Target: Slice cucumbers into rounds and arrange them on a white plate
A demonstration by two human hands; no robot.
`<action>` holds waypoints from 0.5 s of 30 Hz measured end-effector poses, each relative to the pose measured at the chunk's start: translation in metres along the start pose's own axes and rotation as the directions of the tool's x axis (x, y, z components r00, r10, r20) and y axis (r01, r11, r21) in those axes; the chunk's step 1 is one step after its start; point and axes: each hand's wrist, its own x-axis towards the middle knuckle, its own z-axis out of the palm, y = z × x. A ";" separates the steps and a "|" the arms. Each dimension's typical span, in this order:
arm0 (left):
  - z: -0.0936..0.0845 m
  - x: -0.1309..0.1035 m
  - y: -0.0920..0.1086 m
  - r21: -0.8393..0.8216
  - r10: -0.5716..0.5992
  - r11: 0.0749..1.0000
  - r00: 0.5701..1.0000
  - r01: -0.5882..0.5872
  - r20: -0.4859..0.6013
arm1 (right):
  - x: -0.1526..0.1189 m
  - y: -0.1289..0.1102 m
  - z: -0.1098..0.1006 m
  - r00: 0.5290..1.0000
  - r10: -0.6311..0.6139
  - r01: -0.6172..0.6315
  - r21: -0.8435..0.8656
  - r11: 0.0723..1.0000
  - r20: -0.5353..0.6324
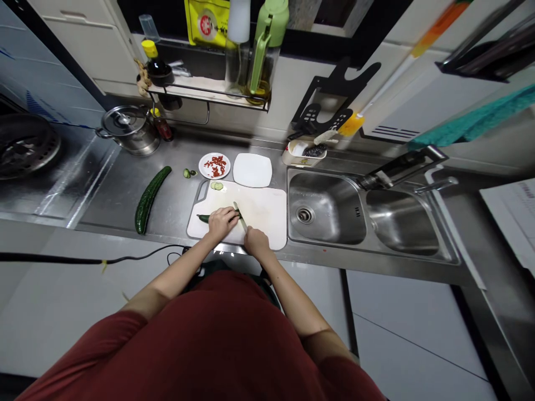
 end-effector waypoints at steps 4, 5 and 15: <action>0.000 0.000 0.001 0.003 -0.002 1.000 1.000 0.002 -0.003 | 0.006 -0.003 -0.004 1.000 -0.016 0.016 0.011 1.000 0.003; 0.000 0.000 0.001 0.004 -0.001 1.000 1.000 0.001 -0.005 | 0.007 -0.004 -0.004 1.000 -0.020 0.020 0.013 1.000 0.000; 0.002 0.000 -0.001 0.017 0.004 1.000 1.000 -0.004 -0.012 | 0.029 -0.017 -0.009 0.996 -0.026 0.030 0.053 0.998 -0.085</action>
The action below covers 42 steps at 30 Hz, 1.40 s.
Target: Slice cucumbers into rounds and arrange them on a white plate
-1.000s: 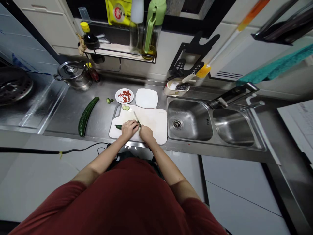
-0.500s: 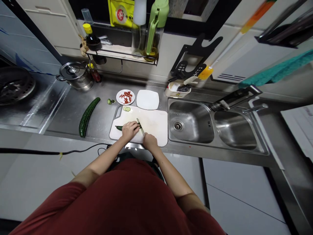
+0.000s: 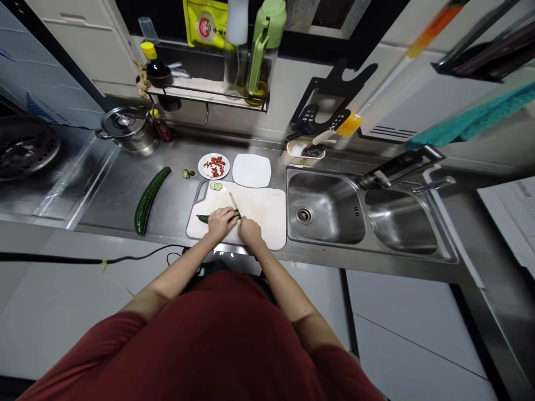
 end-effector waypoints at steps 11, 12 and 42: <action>-0.005 0.001 0.003 -0.007 -0.018 1.000 0.999 0.018 0.026 | 0.001 0.001 0.003 1.000 0.012 -0.012 0.005 1.000 0.010; -0.005 0.001 0.003 -0.009 -0.020 1.000 0.999 0.020 0.025 | -0.003 0.003 0.005 1.000 0.013 -0.013 -0.004 1.000 0.020; -0.009 0.002 0.006 -0.006 -0.036 0.999 0.999 0.037 0.032 | -0.003 0.001 0.002 0.999 0.028 -0.028 -0.010 1.000 0.039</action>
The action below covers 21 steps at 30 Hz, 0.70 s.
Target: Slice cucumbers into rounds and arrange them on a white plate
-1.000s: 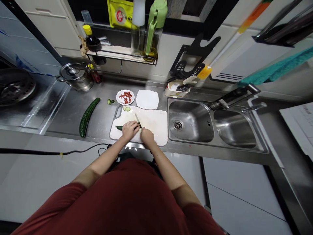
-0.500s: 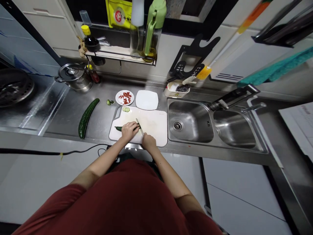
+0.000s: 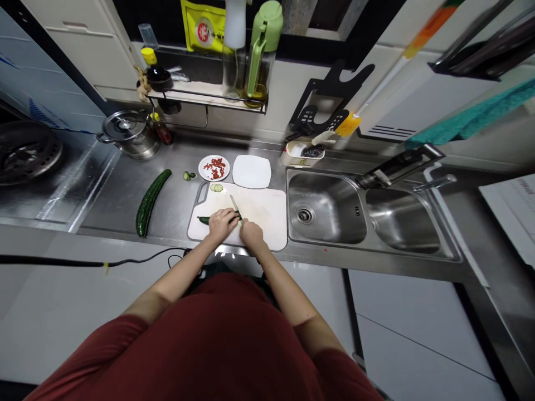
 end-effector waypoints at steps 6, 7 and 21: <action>0.004 0.000 -0.001 -0.009 -0.001 1.000 1.000 0.000 -0.013 | -0.020 0.011 0.010 0.999 0.028 -0.026 -0.040 0.999 0.040; 0.004 0.000 -0.002 -0.007 -0.002 1.000 1.000 0.002 -0.012 | -0.023 0.013 0.011 0.998 0.033 -0.031 -0.045 0.999 0.048; 0.003 0.000 -0.001 0.002 -0.004 1.000 1.000 0.004 -0.004 | -0.010 0.005 0.001 0.999 0.016 -0.016 -0.006 1.000 0.048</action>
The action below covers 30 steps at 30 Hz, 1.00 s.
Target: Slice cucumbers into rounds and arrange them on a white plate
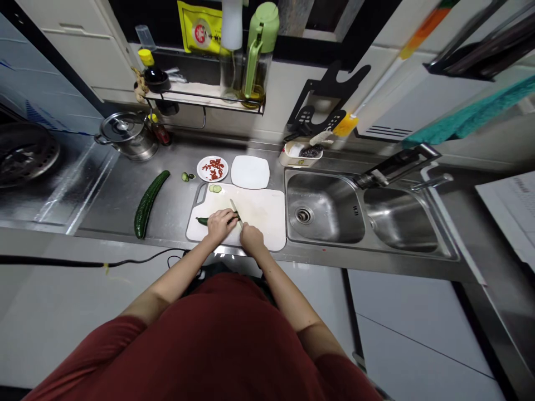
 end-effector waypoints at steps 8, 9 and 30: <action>-0.002 0.000 0.000 0.006 0.012 1.000 1.000 -0.012 -0.007 | 0.023 -0.008 -0.005 0.997 -0.022 0.026 0.064 0.998 -0.067; -0.002 0.000 0.000 0.006 0.012 1.000 1.000 -0.012 -0.011 | 0.023 -0.008 -0.005 0.997 -0.022 0.026 0.065 0.998 -0.069; -0.012 0.009 0.002 -0.053 -0.105 0.992 0.989 0.111 0.100 | -0.021 0.019 0.015 1.000 0.004 -0.004 -0.005 1.000 -0.008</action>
